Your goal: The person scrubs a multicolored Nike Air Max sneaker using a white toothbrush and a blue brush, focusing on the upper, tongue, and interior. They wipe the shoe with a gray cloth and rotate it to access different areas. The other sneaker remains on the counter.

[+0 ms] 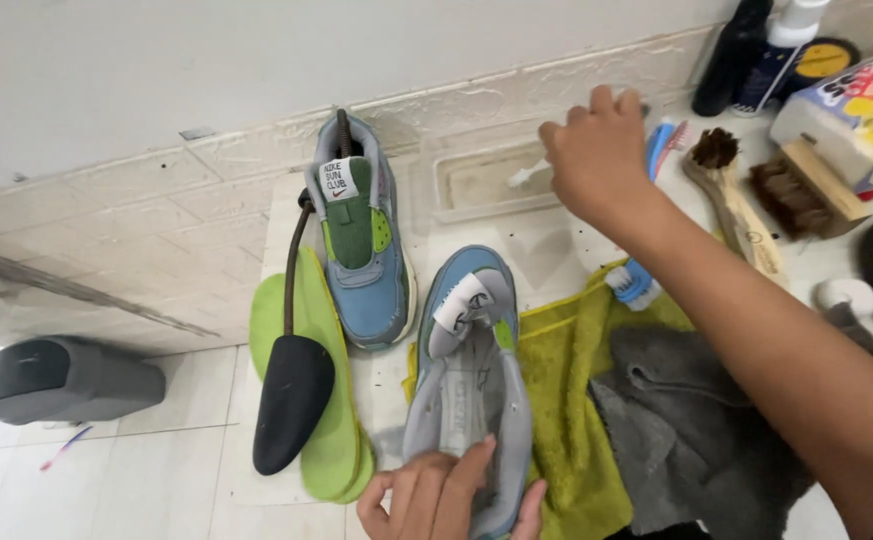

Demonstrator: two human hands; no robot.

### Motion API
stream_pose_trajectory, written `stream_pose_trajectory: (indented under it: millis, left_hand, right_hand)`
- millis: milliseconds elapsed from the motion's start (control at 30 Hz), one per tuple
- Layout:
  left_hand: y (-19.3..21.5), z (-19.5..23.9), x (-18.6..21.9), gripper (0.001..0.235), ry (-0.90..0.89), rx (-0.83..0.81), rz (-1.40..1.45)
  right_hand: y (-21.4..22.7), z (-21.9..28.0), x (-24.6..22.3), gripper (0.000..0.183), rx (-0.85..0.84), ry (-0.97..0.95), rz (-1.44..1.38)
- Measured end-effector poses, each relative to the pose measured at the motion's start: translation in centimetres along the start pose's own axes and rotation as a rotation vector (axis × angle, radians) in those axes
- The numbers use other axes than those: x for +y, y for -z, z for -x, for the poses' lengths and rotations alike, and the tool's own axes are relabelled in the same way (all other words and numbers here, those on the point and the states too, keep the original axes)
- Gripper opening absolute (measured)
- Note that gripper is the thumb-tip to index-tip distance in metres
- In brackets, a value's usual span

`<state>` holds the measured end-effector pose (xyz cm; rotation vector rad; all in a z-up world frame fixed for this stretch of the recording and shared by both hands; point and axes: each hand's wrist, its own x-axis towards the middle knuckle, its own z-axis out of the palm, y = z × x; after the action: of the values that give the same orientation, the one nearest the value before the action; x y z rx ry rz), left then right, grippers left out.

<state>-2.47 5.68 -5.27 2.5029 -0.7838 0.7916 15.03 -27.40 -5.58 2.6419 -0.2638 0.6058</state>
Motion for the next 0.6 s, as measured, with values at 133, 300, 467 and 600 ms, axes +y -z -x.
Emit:
stream_pose_trajectory:
  millis: [133,300,467,600]
  left_hand:
    - [0.2,-0.1,0.2,0.060,0.213,-0.286,-0.003]
    - [-0.6,-0.6,0.3,0.049,0.131,-0.123,-0.021]
    - [-0.9,0.0,-0.2,0.033,0.026,-0.032,-0.022]
    - [-1.1,0.7,-2.2,0.036,-0.137,-0.224,-0.042]
  right_hand:
    - [5.6,2.0,0.8,0.033,0.030,-0.236,-0.517]
    - [8.9,9.1,-1.1,0.045,0.171,-0.208,-1.093]
    - [8.2,12.5,-4.2,0.040,0.084,-0.095,-1.106]
    - [10.1,12.4,-5.6,0.040,0.032,-0.120,-1.242]
